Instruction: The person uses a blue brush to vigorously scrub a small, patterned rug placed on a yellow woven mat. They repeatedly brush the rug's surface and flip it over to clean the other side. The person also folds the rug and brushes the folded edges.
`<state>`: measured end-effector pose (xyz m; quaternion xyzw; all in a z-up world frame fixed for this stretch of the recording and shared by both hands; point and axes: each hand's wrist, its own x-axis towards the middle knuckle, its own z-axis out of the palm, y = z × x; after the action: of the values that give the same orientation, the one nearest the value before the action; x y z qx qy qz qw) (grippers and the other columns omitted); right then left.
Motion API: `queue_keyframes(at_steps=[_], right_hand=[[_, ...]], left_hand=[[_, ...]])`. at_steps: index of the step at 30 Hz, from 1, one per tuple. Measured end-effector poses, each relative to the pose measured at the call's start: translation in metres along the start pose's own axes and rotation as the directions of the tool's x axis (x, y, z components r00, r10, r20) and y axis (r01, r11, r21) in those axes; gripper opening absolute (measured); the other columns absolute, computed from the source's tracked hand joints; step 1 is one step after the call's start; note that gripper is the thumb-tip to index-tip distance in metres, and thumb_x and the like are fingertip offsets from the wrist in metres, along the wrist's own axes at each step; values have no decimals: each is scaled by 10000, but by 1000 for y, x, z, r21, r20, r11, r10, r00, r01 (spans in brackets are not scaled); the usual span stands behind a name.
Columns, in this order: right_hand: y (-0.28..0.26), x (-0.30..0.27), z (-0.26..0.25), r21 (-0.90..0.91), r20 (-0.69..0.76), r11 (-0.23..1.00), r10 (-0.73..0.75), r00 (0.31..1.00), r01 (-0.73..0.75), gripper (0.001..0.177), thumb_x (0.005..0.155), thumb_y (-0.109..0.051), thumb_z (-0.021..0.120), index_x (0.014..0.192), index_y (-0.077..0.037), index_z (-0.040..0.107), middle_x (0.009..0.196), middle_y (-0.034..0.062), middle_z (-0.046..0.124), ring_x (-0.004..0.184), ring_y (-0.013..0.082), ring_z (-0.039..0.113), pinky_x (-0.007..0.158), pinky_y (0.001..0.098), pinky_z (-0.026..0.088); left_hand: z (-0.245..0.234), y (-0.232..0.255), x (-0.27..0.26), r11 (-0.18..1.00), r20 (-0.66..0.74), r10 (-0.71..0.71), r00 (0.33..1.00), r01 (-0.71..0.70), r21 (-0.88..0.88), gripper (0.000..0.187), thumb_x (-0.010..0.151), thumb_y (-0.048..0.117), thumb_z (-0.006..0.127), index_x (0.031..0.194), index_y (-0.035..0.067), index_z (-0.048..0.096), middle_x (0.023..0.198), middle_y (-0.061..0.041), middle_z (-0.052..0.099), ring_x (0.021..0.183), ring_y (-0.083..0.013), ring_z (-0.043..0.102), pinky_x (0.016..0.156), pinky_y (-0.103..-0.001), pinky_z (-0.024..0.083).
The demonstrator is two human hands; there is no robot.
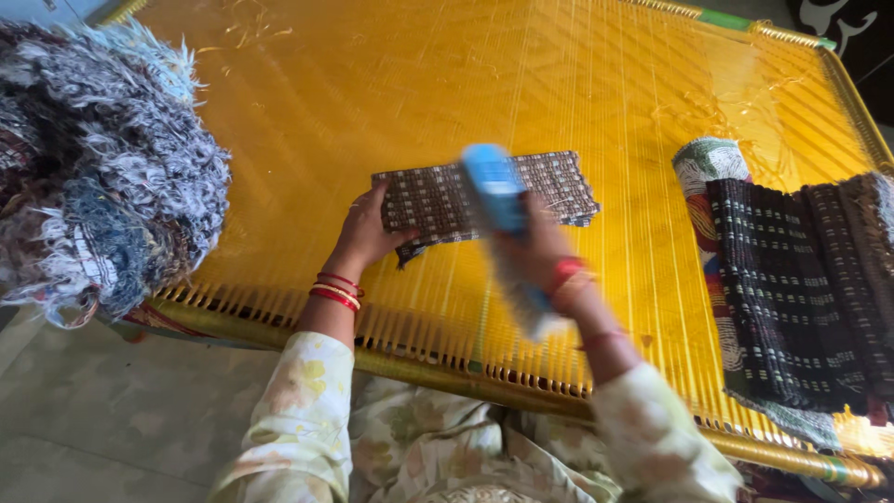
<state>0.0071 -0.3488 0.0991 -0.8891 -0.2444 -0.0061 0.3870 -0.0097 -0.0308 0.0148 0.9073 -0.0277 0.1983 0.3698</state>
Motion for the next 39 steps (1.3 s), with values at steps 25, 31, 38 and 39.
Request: queue_keyframes(at_steps=[25,31,38,39], right_hand=[[218,-47,-151,-146,-445,851,398,802,-504,803,857,-401,798,1462,-72,384,1197,358,649,1107,531,638,962,543,505],[208,-43,-147,-222,-430,860,336,838,-459,759,870,-412,793,1445,-83,422,1205,362,645,1094,542,634,950,562,506],[194,-52,-152,-196,-417,866,351,838,-460,721,879,-393,774,1436,-88,431,1225,346,643,1090,526,645,933,555,516],[192,-54,-152,-184,-413,862,369,833,-473,719,880,-388,770,1439,-91,429,1221,345,644,1089,524,646,933,553,518]], left_hand=[[7,29,-9,946,28,169,985,-170,274,756,753,391,874,1385,71,610,1460,-119,591,1459,-414,393,1209,-534,312],[48,73,4,824,145,420,896,-443,352,509,801,292,860,1213,54,678,1325,-180,657,1288,-351,558,1103,-527,377],[100,105,38,780,399,307,864,-468,415,391,849,354,807,1039,38,678,1072,-101,704,1027,-248,675,979,-393,542],[105,108,38,766,348,362,865,-488,418,390,820,337,817,1014,28,678,1066,-121,701,1015,-263,675,939,-407,551]])
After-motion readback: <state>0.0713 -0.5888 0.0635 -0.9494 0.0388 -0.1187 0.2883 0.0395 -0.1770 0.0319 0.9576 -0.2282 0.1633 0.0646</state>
